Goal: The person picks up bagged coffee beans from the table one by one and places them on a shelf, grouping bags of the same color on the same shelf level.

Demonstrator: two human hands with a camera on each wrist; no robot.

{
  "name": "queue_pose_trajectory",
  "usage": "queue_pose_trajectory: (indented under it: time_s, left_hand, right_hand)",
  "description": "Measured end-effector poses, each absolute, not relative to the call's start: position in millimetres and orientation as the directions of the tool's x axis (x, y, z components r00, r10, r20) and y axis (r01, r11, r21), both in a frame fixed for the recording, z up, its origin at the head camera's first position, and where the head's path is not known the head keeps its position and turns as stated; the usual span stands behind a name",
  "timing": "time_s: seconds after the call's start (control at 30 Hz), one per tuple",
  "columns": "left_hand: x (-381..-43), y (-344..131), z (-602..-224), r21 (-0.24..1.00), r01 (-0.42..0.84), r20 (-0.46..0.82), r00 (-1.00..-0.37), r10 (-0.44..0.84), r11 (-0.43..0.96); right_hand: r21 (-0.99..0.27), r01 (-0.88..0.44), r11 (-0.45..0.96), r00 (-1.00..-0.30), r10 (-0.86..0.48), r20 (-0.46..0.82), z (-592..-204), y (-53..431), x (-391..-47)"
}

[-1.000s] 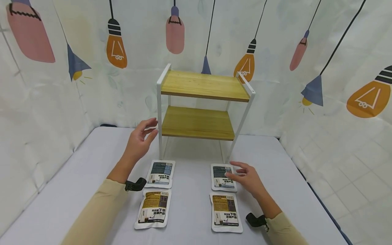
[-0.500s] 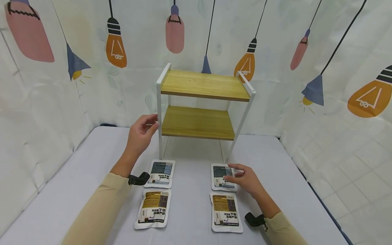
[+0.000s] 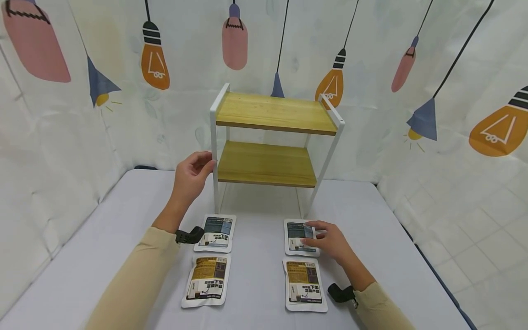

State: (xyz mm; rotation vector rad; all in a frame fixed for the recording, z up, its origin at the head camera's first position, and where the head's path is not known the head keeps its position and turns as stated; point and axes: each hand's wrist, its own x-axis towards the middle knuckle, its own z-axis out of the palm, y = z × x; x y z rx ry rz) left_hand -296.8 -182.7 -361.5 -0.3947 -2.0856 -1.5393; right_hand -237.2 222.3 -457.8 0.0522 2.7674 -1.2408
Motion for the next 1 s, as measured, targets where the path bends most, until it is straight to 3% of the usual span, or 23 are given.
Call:
queue_pose_trajectory:
  time_s: [1.0]
  left_hand:
    - [-304.6, -187.8, -357.9, 0.804, 0.494, 0.536, -0.843, -0.045, 0.330]
  right_hand:
    - [-0.659, 0.063, 0.750, -0.992, -0.026, -0.125, -452.9, 212.9, -245.3]
